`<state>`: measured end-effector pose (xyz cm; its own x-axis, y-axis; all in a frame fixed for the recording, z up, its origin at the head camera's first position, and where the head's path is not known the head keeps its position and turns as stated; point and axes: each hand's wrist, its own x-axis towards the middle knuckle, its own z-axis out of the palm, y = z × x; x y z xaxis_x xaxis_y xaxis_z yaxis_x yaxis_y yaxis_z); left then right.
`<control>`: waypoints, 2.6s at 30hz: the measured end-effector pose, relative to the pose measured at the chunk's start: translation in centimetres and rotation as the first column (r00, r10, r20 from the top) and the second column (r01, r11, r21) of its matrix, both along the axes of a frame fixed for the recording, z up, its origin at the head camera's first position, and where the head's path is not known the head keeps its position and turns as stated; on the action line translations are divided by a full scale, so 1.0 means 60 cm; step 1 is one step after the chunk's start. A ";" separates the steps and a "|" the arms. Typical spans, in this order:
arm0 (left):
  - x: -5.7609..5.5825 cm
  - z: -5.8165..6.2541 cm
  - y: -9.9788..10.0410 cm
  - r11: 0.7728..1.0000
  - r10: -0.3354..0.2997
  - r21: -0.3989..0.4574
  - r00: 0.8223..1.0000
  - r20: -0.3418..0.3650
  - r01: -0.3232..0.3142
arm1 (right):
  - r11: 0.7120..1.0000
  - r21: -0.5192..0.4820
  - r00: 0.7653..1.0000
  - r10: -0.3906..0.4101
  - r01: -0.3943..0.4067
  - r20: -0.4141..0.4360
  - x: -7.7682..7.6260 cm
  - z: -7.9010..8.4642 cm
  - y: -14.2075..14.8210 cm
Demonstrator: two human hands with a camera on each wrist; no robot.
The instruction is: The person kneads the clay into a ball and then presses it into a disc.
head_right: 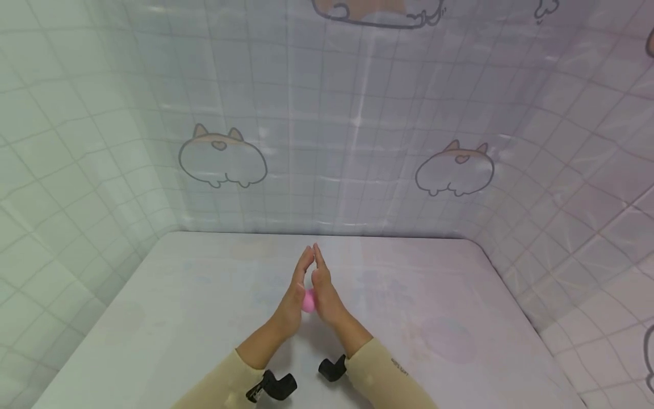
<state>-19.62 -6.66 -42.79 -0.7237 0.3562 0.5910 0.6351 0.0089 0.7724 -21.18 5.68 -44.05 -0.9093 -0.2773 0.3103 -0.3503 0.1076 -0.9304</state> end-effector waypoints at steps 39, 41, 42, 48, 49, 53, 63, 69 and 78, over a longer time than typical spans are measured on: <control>-0.008 0.004 0.002 0.984 -0.145 0.117 0.982 0.119 0.132 | 0.997 -0.079 1.000 -0.020 0.018 -0.021 -0.002 0.010 0.000; -0.010 0.008 0.003 0.993 -0.080 0.094 0.989 0.126 0.068 | 0.995 -0.096 0.999 0.006 -0.011 -0.051 0.005 0.010 -0.006; -0.012 0.008 0.003 0.996 -0.045 0.081 0.991 0.128 0.035 | 0.995 -0.101 0.998 0.019 -0.025 -0.065 0.009 0.010 -0.010; -0.023 -0.004 0.000 0.996 0.079 0.031 0.983 0.163 -0.085 | 0.994 -0.078 0.984 0.057 -0.071 -0.167 0.037 0.016 -0.019; -0.024 -0.005 0.000 0.996 0.081 0.026 0.981 0.176 -0.087 | 0.994 -0.079 0.981 0.060 -0.075 -0.184 0.039 0.018 -0.018; -0.021 -0.012 0.000 0.997 0.073 -0.011 0.969 0.235 -0.072 | 0.994 -0.092 0.972 0.032 -0.055 -0.234 0.044 0.030 -0.013; 0.013 -0.012 0.011 0.992 -0.004 -0.122 0.965 0.264 0.038 | 0.987 -0.120 0.979 -0.129 0.110 -0.158 0.026 0.042 0.010; 0.025 -0.013 0.013 0.992 -0.080 -0.082 0.978 0.193 0.097 | 0.990 -0.086 0.991 -0.119 0.114 -0.057 0.011 0.017 0.018; 0.013 -0.005 0.008 0.999 -0.026 0.036 0.996 0.086 0.023 | 0.996 -0.092 1.000 0.015 -0.014 0.007 0.021 -0.010 0.000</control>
<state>-18.83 -6.20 -43.09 -0.7638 0.3552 0.5390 0.5657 -0.0338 0.8239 -19.93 5.68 -44.64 -0.9078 -0.2610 0.3283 -0.3443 0.0169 -0.9387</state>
